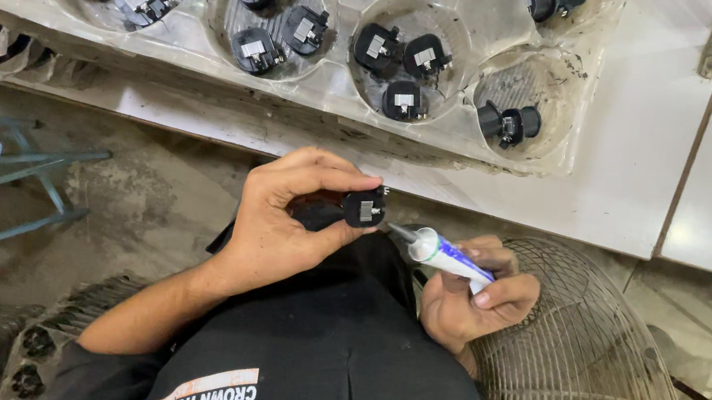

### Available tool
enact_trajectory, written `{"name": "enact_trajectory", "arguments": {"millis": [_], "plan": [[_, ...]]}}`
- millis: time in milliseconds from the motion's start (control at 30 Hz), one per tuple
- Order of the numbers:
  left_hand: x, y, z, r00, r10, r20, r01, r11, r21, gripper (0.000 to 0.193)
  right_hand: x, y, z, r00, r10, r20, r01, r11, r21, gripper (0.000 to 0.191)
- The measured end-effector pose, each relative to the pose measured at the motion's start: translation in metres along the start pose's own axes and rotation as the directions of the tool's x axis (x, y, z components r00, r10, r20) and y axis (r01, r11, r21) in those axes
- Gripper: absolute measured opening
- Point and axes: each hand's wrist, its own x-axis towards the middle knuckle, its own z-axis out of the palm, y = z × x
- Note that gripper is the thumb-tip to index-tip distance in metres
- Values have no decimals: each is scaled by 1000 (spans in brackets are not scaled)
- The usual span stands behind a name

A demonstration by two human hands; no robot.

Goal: The person holds a small black electrical component in one hand and a tube of adhesive in the other, squeezing adhesive onto the component, then places the treated component into a plastic tray and picks up the next one, repeating this cycle across rows of trays filled with similar parts.

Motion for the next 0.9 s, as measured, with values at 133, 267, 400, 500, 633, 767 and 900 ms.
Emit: {"name": "enact_trajectory", "arguments": {"millis": [133,267,400,500,633,767,900], "plan": [[-3,0,4,995,94,-38,-93,995,26,37,-6,-1,-1,997,-82,10,83,993,-80,39],[-3,4,5,997,68,-33,-70,996,-55,40,-1,-6,-3,999,-54,-2,54,994,-95,40],[-4,6,7,998,0,-68,-5,997,-74,41,2,-12,1,998,-58,-13,57,994,-96,41],[-4,7,5,997,-38,-62,27,984,-176,39,2,-16,6,998,-65,-17,62,988,-141,43],[-4,9,-3,998,9,-56,-18,986,-163,37,4,-18,9,999,-39,25,43,985,-167,42],[-5,5,-11,998,-37,-53,30,992,-125,41,3,-16,16,994,-106,23,109,958,-264,38],[-6,2,-18,996,-65,-64,55,988,-145,44,0,-12,27,972,-228,50,230,900,-371,43]]}}
